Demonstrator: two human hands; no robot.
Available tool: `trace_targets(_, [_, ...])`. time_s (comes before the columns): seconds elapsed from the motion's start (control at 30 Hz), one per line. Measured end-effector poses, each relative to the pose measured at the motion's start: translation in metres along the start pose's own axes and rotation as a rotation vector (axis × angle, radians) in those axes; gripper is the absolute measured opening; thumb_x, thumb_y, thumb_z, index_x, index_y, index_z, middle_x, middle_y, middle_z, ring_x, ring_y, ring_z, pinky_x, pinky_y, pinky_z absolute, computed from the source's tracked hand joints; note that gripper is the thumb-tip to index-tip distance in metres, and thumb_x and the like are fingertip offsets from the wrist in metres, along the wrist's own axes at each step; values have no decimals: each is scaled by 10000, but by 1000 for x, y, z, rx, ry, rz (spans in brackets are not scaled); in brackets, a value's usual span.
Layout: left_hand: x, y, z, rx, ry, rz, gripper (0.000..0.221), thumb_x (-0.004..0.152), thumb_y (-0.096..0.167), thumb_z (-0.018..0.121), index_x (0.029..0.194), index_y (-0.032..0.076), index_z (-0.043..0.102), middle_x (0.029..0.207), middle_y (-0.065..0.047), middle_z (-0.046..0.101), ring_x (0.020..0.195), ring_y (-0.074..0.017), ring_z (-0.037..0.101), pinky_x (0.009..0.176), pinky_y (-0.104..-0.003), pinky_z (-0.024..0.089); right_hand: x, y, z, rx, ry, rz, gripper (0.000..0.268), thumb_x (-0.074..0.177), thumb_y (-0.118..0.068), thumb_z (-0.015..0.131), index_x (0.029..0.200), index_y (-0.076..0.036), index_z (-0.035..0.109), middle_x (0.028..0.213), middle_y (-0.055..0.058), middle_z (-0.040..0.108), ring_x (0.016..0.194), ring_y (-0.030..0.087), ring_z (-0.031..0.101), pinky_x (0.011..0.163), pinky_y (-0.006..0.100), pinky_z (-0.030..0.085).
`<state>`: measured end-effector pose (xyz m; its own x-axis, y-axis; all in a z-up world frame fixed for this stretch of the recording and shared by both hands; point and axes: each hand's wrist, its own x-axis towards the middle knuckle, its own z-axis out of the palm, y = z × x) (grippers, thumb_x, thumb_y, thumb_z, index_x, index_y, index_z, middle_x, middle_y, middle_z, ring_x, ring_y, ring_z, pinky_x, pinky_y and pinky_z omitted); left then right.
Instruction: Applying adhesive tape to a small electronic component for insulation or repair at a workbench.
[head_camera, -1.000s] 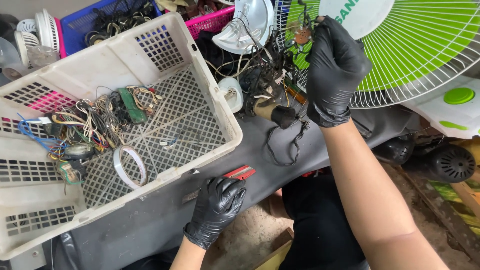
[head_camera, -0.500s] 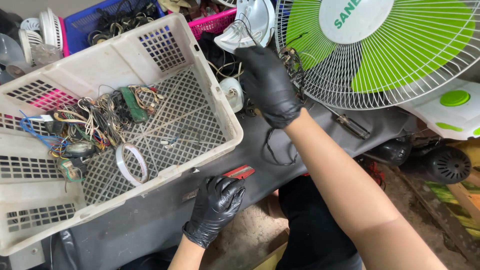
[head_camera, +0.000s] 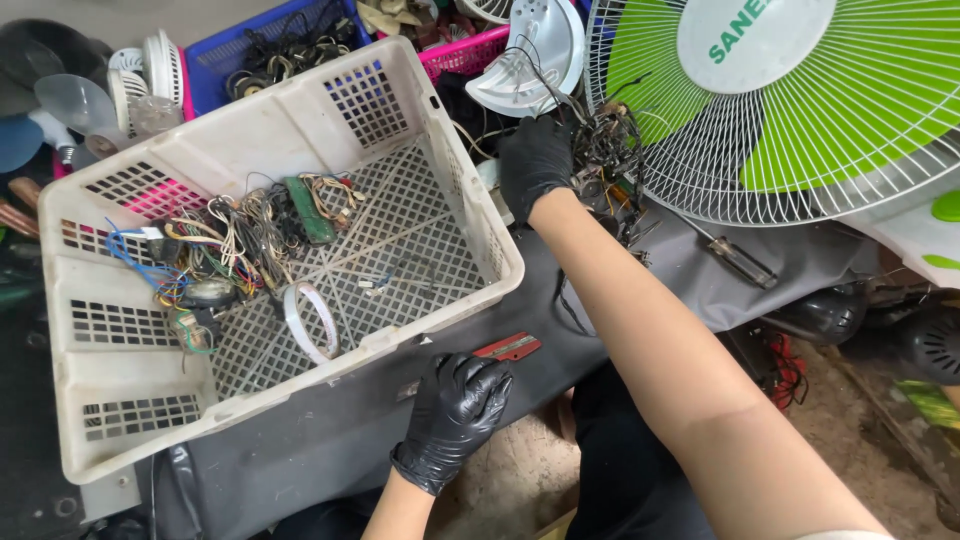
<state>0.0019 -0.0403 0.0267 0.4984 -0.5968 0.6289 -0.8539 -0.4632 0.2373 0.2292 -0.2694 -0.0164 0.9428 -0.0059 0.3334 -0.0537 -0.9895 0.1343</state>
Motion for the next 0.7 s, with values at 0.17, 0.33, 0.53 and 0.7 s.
trace_targets(0.17, [2, 3, -7, -44, -10, -14, 62, 890, 78, 648, 949, 88, 666, 871, -54, 644, 732, -253, 572, 689, -412, 450, 4, 0, -14, -69, -334, 22, 166, 703, -124, 663, 830, -149, 767, 882, 114, 670, 955, 403, 589, 914, 542, 417])
trace_targets(0.33, [1, 3, -9, -45, -5, 7, 43, 900, 75, 639, 937, 81, 661, 853, -64, 630, 745, -264, 571, 691, -415, 451, 3, 14, -30, 133, -55, 54, 167, 787, -100, 574, 754, -187, 713, 604, 46, 634, 617, 335, 638, 564, 457, 525])
trace_targets(0.53, [-4, 2, -4, -52, 18, -10, 64, 894, 100, 642, 954, 96, 662, 831, -54, 610, 741, -261, 571, 703, -420, 462, -25, 27, -137, 721, 342, 136, 240, 959, -147, 560, 720, -123, 565, 553, 23, 507, 498, 191, 423, 486, 352, 304])
trace_targets(0.7, [-4, 0, -1, -59, 54, -10, 188, 891, 75, 661, 1077, 92, 646, 869, -62, 640, 752, -264, 582, 692, -418, 481, -40, 33, -171, 858, 799, -18, 156, 975, 2, 673, 1123, 50, 684, 1031, 203, 731, 930, 327, 740, 822, 415, 632])
